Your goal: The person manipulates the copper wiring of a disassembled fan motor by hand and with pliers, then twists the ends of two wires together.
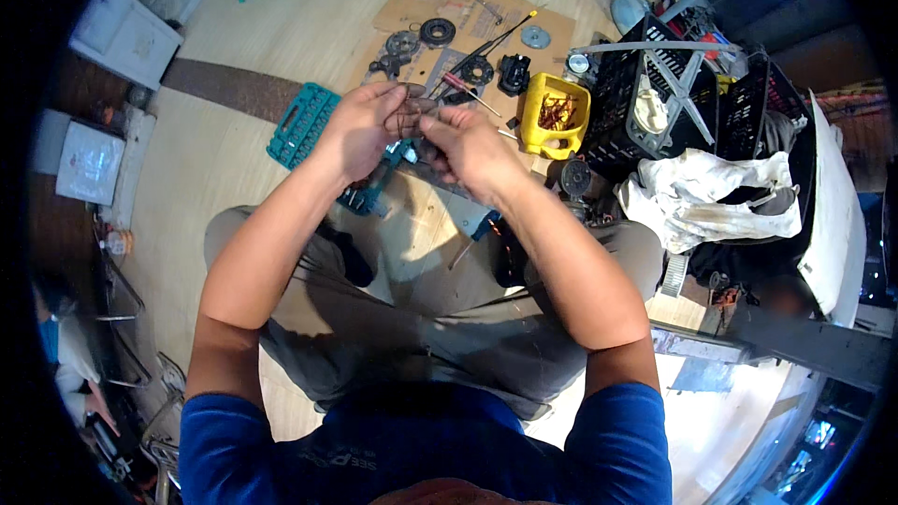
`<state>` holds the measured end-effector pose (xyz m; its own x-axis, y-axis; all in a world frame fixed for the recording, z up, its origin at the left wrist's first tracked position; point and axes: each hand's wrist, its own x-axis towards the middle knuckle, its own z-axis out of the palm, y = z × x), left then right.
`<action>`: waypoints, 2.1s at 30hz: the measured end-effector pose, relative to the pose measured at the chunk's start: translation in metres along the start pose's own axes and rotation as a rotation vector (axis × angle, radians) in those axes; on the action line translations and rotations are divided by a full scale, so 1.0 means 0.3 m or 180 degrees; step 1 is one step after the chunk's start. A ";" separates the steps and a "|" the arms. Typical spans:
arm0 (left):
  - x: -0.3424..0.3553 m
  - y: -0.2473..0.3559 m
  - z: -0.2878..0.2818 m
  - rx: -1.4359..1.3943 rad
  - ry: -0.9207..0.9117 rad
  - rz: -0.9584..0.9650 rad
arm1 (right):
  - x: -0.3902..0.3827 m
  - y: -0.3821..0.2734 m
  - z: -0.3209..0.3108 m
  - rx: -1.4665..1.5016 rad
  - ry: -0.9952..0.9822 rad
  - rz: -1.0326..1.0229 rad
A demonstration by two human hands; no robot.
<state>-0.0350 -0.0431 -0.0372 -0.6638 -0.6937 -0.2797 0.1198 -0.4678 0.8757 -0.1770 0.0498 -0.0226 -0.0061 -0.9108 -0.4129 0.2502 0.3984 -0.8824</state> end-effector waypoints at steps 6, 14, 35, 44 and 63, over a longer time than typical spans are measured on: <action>0.009 0.032 0.012 -0.1037 0.0009 0.0242 | 0.009 0.076 0.030 -0.0062 -0.0153 -0.0037; -0.027 0.086 -0.015 -0.0491 -0.0788 -0.0055 | 0.041 0.019 -0.111 -0.1856 -0.0520 -0.0267; -0.003 0.012 0.024 -0.0761 -0.0146 0.0312 | -0.013 0.050 0.009 0.0336 -0.0235 -0.0007; -0.026 0.091 -0.033 -0.1160 -0.0842 0.0160 | 0.004 0.010 -0.080 -0.1078 -0.0715 0.0165; 0.002 -0.028 0.012 -0.0128 0.0011 0.0398 | -0.019 0.034 0.004 0.0621 -0.0144 0.0099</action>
<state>-0.0391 -0.0375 -0.0432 -0.6393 -0.7498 -0.1707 0.2311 -0.3990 0.8873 -0.1733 0.0589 -0.0289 0.0469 -0.9040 -0.4249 0.4325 0.4018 -0.8072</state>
